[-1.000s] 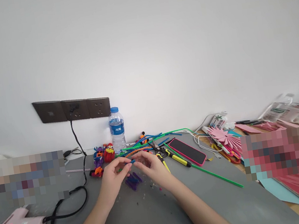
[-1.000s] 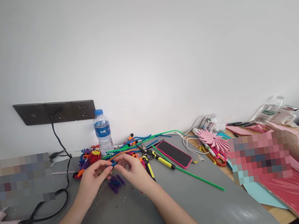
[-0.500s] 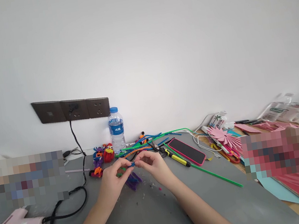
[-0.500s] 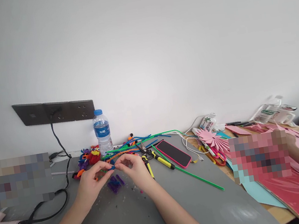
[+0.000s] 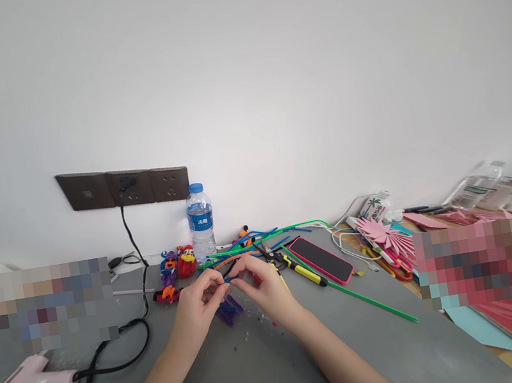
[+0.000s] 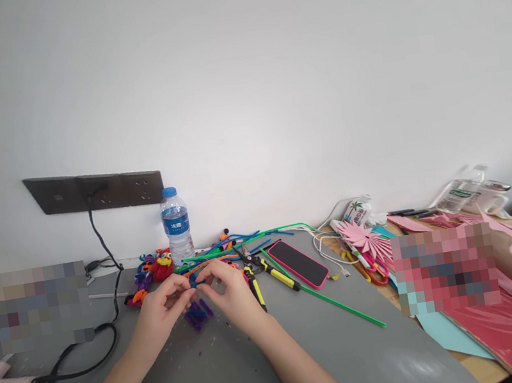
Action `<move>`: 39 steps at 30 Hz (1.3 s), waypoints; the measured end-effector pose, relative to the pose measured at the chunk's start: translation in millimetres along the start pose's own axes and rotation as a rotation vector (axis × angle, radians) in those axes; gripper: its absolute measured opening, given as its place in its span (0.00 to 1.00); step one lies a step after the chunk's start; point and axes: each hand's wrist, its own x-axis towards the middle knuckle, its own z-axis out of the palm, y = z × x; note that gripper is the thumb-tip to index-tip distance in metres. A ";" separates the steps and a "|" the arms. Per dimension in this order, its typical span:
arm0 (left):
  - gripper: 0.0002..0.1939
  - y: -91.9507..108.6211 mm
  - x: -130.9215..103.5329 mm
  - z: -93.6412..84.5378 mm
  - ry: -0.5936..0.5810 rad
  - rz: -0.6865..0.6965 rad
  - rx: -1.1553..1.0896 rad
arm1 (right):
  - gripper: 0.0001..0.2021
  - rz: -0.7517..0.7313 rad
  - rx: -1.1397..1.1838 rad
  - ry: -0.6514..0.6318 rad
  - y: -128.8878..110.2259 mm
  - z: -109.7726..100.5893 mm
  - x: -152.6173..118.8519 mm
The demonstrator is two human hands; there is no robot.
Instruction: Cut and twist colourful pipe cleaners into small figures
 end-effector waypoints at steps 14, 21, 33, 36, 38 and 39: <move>0.06 -12.2 1.3 -2.7 0.133 0.363 0.373 | 0.05 -0.115 -0.243 -0.074 0.0 -3.5 -1.0; 0.07 -12.9 -0.6 -2.4 0.144 0.392 0.535 | 0.05 -0.119 -0.357 -0.072 0.8 -1.8 -2.5; 0.09 -4.8 1.0 -2.7 0.133 0.309 0.505 | 0.08 -0.318 -0.595 -0.034 -1.0 -4.1 -3.3; 0.08 -5.3 3.0 -5.7 0.070 0.156 0.368 | 0.09 -0.358 -0.615 -0.042 -2.5 -5.3 -3.3; 0.09 -6.6 5.2 -9.8 -0.023 0.004 0.243 | 0.09 -0.385 -0.610 -0.057 -3.5 -6.2 -3.4; 0.10 -7.1 6.3 -12.0 -0.072 -0.065 0.181 | 0.09 -0.395 -0.603 -0.065 -4.0 -6.8 -3.4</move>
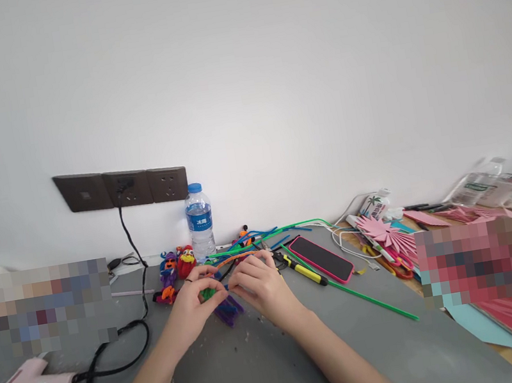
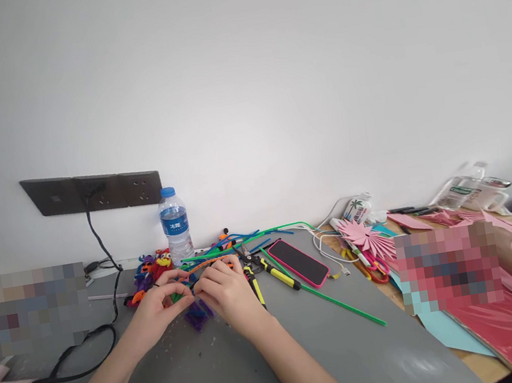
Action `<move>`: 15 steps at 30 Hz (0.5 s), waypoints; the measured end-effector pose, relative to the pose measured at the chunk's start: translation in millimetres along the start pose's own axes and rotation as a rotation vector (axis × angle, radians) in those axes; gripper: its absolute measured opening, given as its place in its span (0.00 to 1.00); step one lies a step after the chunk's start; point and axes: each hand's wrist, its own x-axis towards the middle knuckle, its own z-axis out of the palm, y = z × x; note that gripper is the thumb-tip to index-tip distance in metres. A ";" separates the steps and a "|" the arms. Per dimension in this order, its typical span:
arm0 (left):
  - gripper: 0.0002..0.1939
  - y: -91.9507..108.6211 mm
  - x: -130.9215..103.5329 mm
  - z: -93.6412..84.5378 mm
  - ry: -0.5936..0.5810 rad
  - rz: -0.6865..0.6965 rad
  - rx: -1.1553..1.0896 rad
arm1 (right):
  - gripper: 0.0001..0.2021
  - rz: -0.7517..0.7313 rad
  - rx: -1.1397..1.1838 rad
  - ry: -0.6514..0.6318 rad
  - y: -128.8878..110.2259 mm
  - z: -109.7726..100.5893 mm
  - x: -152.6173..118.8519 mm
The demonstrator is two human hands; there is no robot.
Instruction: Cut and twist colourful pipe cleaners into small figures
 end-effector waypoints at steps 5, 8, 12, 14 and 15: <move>0.12 1.9 1.5 -5.1 -0.142 -0.088 -0.208 | 0.07 0.027 0.099 -0.036 1.3 -3.3 1.8; 0.09 3.1 0.4 -1.6 -0.140 -0.086 -0.257 | 0.07 0.083 0.196 -0.060 3.4 -3.8 2.7; 0.13 0.2 0.1 3.2 -0.140 -0.132 -0.322 | 0.06 0.131 0.242 -0.070 5.6 -2.8 2.1; 0.15 -0.4 0.5 3.1 -0.166 -0.203 -0.394 | 0.06 0.129 0.234 -0.072 5.8 -2.6 1.9; 0.15 -0.1 0.7 2.5 -0.173 -0.235 -0.432 | 0.06 0.126 0.226 -0.071 5.6 -2.6 1.9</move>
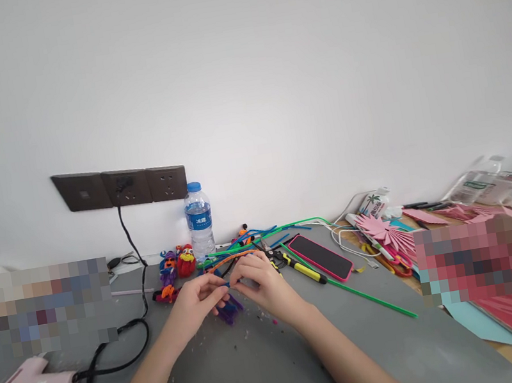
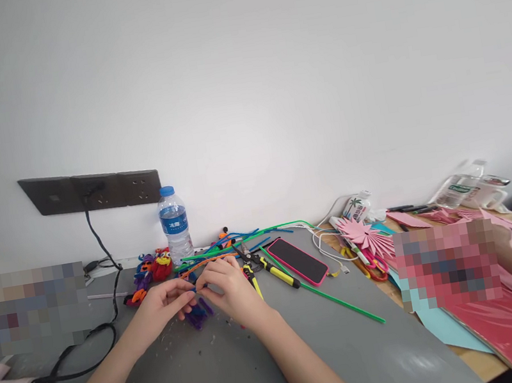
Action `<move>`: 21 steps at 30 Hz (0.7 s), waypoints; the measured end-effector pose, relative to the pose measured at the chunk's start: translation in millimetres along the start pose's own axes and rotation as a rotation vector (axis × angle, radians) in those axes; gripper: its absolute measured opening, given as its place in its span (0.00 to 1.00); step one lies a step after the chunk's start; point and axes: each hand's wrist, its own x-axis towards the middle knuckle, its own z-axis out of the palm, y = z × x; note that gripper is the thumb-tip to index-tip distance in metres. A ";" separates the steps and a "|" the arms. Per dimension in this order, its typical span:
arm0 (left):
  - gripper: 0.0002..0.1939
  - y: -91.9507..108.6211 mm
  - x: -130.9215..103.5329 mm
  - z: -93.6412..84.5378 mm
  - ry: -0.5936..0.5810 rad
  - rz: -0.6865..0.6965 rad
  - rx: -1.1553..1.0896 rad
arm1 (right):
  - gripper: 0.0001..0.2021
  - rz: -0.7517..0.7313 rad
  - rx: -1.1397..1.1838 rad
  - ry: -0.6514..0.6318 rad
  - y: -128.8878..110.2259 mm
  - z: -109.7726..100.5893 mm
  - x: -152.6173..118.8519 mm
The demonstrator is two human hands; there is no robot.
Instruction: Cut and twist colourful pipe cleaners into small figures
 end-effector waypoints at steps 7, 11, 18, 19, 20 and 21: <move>0.13 3.6 -2.0 3.5 0.066 0.009 -0.059 | 0.08 -0.006 -0.067 0.035 0.0 3.7 -0.5; 0.11 3.2 -3.7 6.3 0.142 0.114 0.021 | 0.04 0.089 0.062 0.061 1.0 8.0 -1.8; 0.08 10.1 -7.5 4.9 0.222 0.228 0.116 | 0.05 0.366 0.470 0.049 -5.3 3.7 3.1; 0.08 10.9 -7.9 4.7 0.216 0.241 0.130 | 0.06 0.383 0.507 0.044 -6.2 2.7 3.9; 0.08 11.6 -8.2 4.6 0.211 0.253 0.145 | 0.06 0.398 0.536 0.040 -6.8 2.0 4.4; 0.08 12.0 -8.5 4.7 0.205 0.265 0.160 | 0.06 0.412 0.557 0.033 -7.0 1.7 4.7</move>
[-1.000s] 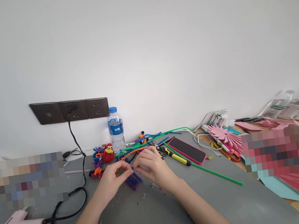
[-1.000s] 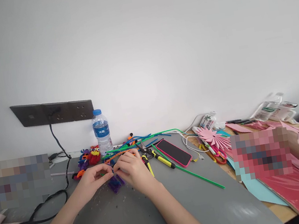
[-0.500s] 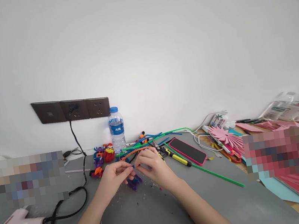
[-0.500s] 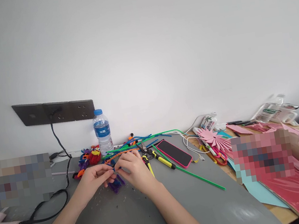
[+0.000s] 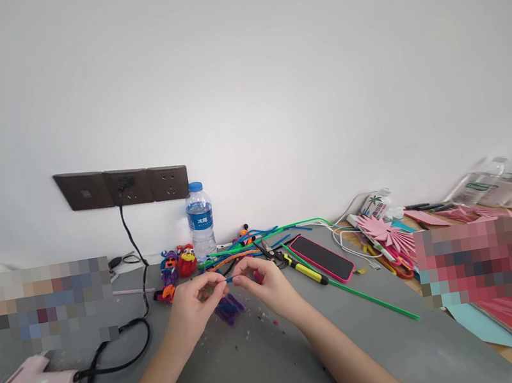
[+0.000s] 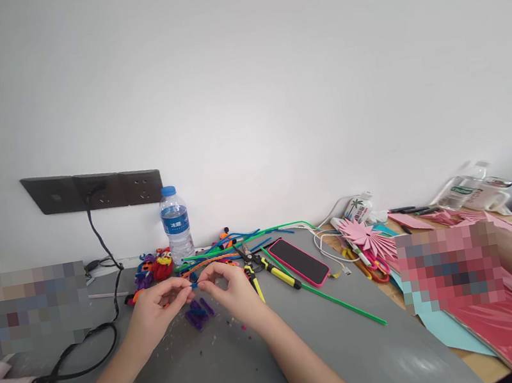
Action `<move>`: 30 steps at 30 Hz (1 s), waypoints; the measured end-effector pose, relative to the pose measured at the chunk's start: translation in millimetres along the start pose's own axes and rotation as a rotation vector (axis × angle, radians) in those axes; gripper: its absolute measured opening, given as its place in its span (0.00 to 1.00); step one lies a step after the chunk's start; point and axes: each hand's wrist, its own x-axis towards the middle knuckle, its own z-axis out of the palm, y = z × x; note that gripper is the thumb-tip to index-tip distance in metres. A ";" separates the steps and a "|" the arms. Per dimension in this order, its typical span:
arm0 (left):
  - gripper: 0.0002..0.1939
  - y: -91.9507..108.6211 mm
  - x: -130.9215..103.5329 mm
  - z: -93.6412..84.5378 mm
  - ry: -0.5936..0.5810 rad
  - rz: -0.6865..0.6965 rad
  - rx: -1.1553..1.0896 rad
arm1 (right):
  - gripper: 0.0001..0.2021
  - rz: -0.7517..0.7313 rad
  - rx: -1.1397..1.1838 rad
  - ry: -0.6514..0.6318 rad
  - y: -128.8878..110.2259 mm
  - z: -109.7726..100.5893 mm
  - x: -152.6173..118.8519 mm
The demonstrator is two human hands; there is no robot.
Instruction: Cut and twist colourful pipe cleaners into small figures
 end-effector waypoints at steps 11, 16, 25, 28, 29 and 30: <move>0.10 -3.3 1.5 10.5 0.060 -0.126 -0.298 | 0.09 0.019 0.114 0.116 3.1 8.4 -2.3; 0.14 -0.8 2.4 10.3 0.114 -0.263 -0.573 | 0.10 -0.005 0.253 0.052 10.1 13.0 -1.6; 0.15 -1.7 5.5 8.1 0.228 -0.288 -0.629 | 0.05 -0.153 -0.536 -0.156 23.8 17.7 -7.5; 0.16 -2.2 5.6 9.2 0.227 -0.296 -0.615 | 0.08 -0.240 -0.670 -0.208 26.1 18.5 -8.2; 0.17 -2.7 5.7 9.3 0.222 -0.297 -0.615 | 0.08 -0.253 -0.663 -0.206 26.4 18.3 -7.7; 0.17 -3.3 5.8 9.3 0.220 -0.299 -0.619 | 0.08 -0.254 -0.631 -0.195 26.6 18.0 -6.8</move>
